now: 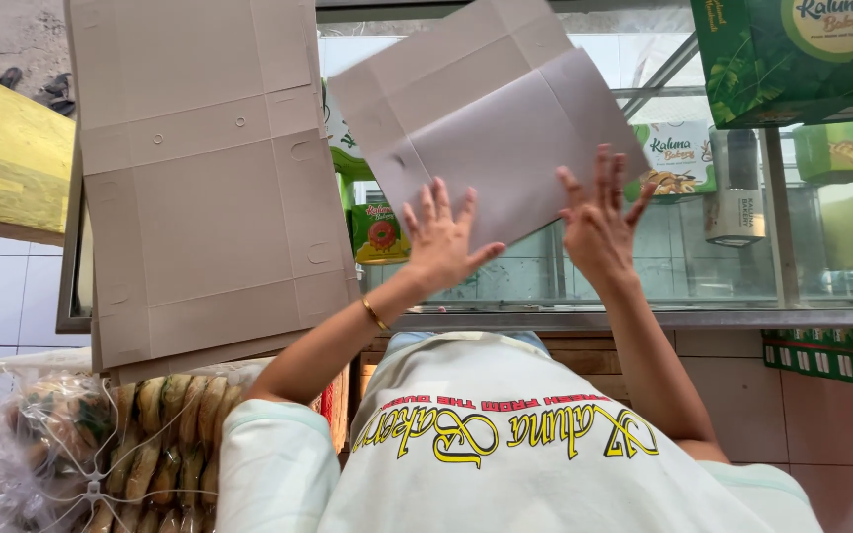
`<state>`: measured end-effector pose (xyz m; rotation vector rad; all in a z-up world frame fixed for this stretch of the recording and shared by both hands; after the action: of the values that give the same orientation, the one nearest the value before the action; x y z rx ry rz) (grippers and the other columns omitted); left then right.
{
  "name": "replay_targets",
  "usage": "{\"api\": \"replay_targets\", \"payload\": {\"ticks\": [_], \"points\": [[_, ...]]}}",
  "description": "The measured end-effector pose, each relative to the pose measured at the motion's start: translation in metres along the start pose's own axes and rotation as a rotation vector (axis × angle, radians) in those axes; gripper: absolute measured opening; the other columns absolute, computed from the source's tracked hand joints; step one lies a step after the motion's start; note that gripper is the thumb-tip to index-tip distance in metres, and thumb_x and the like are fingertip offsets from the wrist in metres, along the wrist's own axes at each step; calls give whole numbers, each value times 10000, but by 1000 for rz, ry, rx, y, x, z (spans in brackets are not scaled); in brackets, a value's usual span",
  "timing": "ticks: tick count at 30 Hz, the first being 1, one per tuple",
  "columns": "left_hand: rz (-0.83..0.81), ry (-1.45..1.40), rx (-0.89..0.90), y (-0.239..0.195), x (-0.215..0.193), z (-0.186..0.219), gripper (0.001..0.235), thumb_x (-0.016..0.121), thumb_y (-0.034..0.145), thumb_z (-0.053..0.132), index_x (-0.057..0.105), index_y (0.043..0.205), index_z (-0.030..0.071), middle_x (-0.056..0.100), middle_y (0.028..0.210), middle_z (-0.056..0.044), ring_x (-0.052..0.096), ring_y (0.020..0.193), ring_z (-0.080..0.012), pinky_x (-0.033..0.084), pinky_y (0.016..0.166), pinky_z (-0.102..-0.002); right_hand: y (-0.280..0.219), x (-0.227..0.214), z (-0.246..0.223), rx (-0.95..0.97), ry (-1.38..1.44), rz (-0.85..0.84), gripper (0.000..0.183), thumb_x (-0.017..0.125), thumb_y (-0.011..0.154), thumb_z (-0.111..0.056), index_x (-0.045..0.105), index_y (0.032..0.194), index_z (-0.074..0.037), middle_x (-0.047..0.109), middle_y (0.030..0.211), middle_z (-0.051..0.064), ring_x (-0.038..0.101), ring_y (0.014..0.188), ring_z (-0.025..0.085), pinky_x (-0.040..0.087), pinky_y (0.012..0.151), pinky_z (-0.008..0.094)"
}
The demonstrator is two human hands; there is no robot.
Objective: Assembling flat cardboard templates into 3D bakery boxes.
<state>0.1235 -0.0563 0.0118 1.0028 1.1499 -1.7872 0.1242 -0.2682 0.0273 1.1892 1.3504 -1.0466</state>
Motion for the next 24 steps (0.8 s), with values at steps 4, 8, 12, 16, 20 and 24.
{"api": "replay_targets", "payload": {"ticks": [4, 8, 12, 16, 20, 24], "points": [[-16, -141, 161, -16, 1, 39, 957, 467, 976, 755, 205, 1661, 140, 138, 1632, -336, 138, 1531, -414, 106, 1195, -695, -15, -3, 56, 246, -83, 100, 658, 587, 1033, -278, 372, 1653, -330, 38, 1772, 172, 13, 1616, 359, -47, 1202, 678], [300, -167, 215, 12, -14, 25, 822, 521, 951, 633, 416, 1583, 117, 502, 1494, -220, 451, 1393, -305, 291, 1120, -558, -36, 1, 89, 371, 308, 103, 664, 541, 1048, -384, 310, 1636, -179, 106, 1707, 195, 47, 1581, 377, -18, 1222, 645], [692, -4, 47, 44, -38, -14, 887, 652, 877, 598, 439, 1487, -10, 602, 1255, -294, 545, 1138, -382, 350, 886, -532, -57, 0, 81, 385, 348, -1, 677, 569, 1043, -422, 328, 1599, -121, 142, 1691, 181, 119, 1576, 357, 66, 1238, 612], [395, -234, -54, 72, -25, -28, 832, 684, 927, 576, 452, 1464, -16, 652, 1216, -206, 577, 1163, -344, 405, 986, -514, -67, 8, 61, 358, 668, -35, 651, 596, 979, -378, 382, 1538, -123, 153, 1710, 159, 191, 1553, 348, 271, 1199, 509], [-20, -720, 209, 40, -47, 52, 814, 668, 930, 511, 432, 1563, 56, 622, 1372, -228, 607, 1242, -336, 484, 1074, -445, -67, 34, 71, 204, 1305, 139, 714, 618, 1030, -322, 298, 1632, -111, 361, 1606, 205, 376, 1485, 322, 331, 1242, 456], [-100, -917, 942, -15, -57, 180, 765, 505, 1089, 584, 257, 1689, 178, 379, 1695, -141, 368, 1578, -286, 292, 1320, -496, -95, 82, 126, 256, 1951, 280, 715, 536, 1053, -391, 242, 1649, -125, 362, 1629, 98, 380, 1463, 270, 388, 1147, 424]]}}
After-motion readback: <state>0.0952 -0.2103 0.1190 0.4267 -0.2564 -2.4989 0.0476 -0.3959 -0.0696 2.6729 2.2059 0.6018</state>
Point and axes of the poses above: each hand's wrist, its own y-axis towards the middle knuckle, its own x-axis out of the palm, z = x × y, the point moved 9 cm from there along y, towards the middle knuckle
